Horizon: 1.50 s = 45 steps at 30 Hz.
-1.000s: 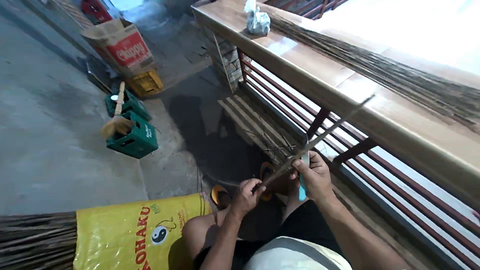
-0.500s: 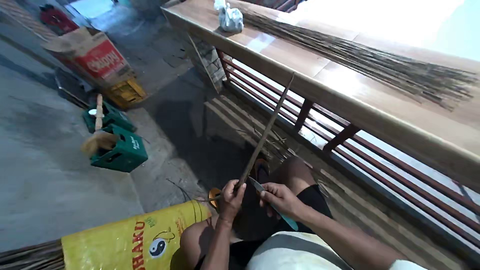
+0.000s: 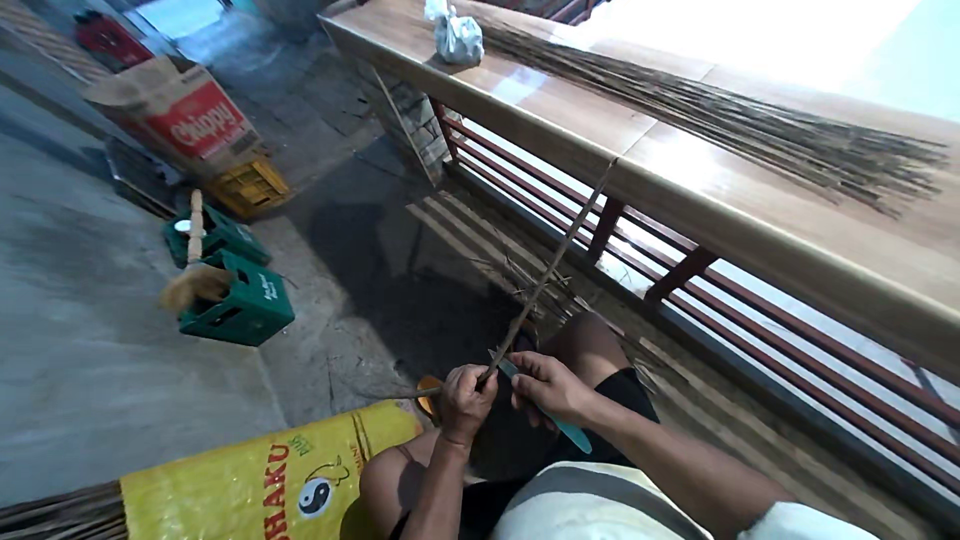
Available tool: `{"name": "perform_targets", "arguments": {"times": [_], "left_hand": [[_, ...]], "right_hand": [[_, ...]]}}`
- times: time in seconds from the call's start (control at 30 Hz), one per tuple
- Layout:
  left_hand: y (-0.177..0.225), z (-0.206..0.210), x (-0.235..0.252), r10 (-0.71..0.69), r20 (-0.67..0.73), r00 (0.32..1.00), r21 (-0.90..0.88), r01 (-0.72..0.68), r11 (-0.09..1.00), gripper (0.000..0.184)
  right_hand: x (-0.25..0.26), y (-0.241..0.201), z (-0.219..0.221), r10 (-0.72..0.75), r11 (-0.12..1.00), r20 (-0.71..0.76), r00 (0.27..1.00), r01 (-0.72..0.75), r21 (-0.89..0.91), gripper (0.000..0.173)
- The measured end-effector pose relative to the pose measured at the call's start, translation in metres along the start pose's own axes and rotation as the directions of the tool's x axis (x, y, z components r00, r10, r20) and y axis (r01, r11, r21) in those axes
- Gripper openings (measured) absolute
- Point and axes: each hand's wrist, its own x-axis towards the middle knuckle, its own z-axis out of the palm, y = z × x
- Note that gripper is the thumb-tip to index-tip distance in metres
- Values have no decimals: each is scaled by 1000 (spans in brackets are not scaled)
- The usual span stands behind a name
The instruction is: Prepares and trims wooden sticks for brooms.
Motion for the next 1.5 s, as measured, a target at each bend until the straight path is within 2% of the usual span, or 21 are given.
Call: {"name": "perform_targets", "arguments": {"times": [0.07,0.2,0.27,0.37,0.57,0.67,0.77,0.83,0.9,1.03,1.1,1.2,1.33,1.47,1.5], "left_hand": [[2,0,4,45,-39,998,6,-44,999,15],[6,-4,10,82,-80,993,-9,-83,996,15],[7,-5,8,105,-64,992,-24,-107,994,16],[9,-6,2,121,-29,992,-26,-122,992,21],[-8,-31,-9,119,50,992,69,-122,990,19],[-4,-42,-6,-19,206,978,44,10,999,23],[12,-49,11,-158,402,902,-6,175,984,33],[25,-47,21,-176,466,867,-66,232,970,36],[32,-39,25,-185,458,870,-93,253,963,32],[35,-35,27,-129,350,928,-91,170,981,24],[35,-40,33,-84,352,932,-69,115,991,23],[33,-50,43,-47,367,929,-36,65,997,24],[36,-54,56,-66,414,908,15,65,998,23],[28,-68,50,-67,450,890,64,43,997,25],[23,-73,46,-56,450,891,68,28,997,25]], "right_hand": [[3,-5,-3,4,999,27,1000,-6,47,37],[6,-7,-12,-78,993,93,993,69,100,33],[8,-10,-15,-100,990,87,991,91,104,28],[10,-14,-24,-149,982,24,988,145,123,16],[2,-33,-65,-157,968,-228,961,195,157,13],[4,-23,-63,-197,953,-277,941,249,170,11],[7,-17,-49,-279,936,-310,909,329,122,14],[8,-15,-36,-323,935,-278,905,351,57,15],[8,-12,-25,-373,923,-233,898,385,7,17],[3,-21,-40,-410,909,-150,899,417,18,15],[-8,-35,-55,-389,915,-225,893,403,17,14],[-22,-54,-79,-393,901,-366,844,432,30,17],[-20,-50,-75,-440,859,-422,792,508,59,17],[-21,-48,-78,-400,894,-313,862,442,75,15],[-25,-51,-86,-389,900,-327,861,431,63,15]]}}
